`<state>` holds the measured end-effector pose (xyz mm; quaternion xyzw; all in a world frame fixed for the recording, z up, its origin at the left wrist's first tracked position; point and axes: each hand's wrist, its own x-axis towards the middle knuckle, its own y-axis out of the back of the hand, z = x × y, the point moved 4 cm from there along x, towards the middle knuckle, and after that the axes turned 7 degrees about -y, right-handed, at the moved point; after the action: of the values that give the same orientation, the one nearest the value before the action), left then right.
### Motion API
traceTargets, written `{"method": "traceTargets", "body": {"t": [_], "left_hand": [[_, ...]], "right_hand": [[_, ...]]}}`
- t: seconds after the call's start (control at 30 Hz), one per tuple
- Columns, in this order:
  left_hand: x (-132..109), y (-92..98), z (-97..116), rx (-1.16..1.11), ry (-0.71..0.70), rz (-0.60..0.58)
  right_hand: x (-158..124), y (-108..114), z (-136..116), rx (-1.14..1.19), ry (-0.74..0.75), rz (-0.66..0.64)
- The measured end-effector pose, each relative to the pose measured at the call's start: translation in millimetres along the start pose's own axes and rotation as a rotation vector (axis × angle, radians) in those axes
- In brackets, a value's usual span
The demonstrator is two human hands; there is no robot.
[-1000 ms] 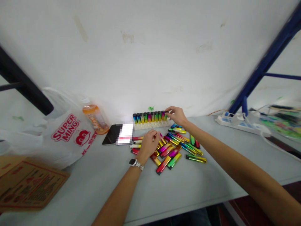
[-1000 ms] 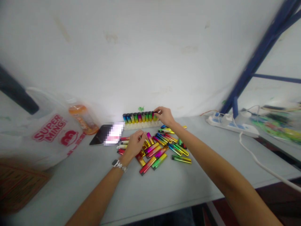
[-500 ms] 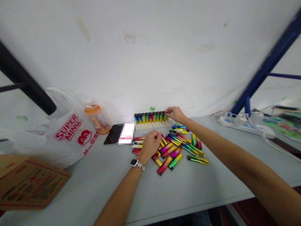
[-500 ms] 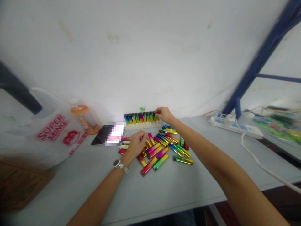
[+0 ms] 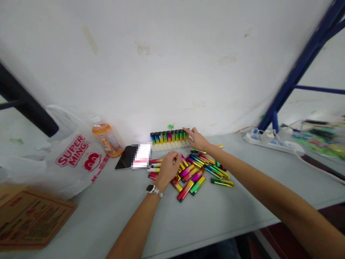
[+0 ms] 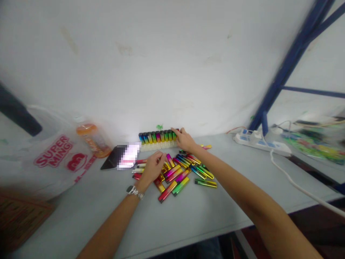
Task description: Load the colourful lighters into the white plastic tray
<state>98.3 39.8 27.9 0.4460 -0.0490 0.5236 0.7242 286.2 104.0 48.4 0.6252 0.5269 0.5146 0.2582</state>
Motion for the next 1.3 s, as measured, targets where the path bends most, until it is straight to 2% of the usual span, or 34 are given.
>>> {"method": "traceTargets", "body": {"t": [0.2,0.37,0.63,0.93,1.17,1.3], "left_hand": [[1.7,-2.0,2.9,0.042,-0.008,-0.021],[2.5,-4.3,7.4,0.054,-0.033,-0.047],[2.9,-5.9,8.9,0.072,-0.039,-0.06],[2.5,-5.4,7.5,0.072,-0.037,-0.06],[3.0,-4.4,8.8,0.085,-0.034,-0.051],[2.8,-3.6,9.3,0.081,-0.027,-0.045]], "right_hand": [[-43.3,17.5,13.8,0.003,-0.014,-0.138],[-65.1,27.1,21.4,-0.136,-0.074,-0.189],[-56.0,27.1,14.8,-0.284,-0.034,-0.214],[-46.4,24.4,14.8,-0.339,-0.037,-0.38],[-48.3,18.7,10.0,-0.329,0.091,-0.284],[-48.5,20.4,7.8,-0.119,0.14,-0.146]]}}
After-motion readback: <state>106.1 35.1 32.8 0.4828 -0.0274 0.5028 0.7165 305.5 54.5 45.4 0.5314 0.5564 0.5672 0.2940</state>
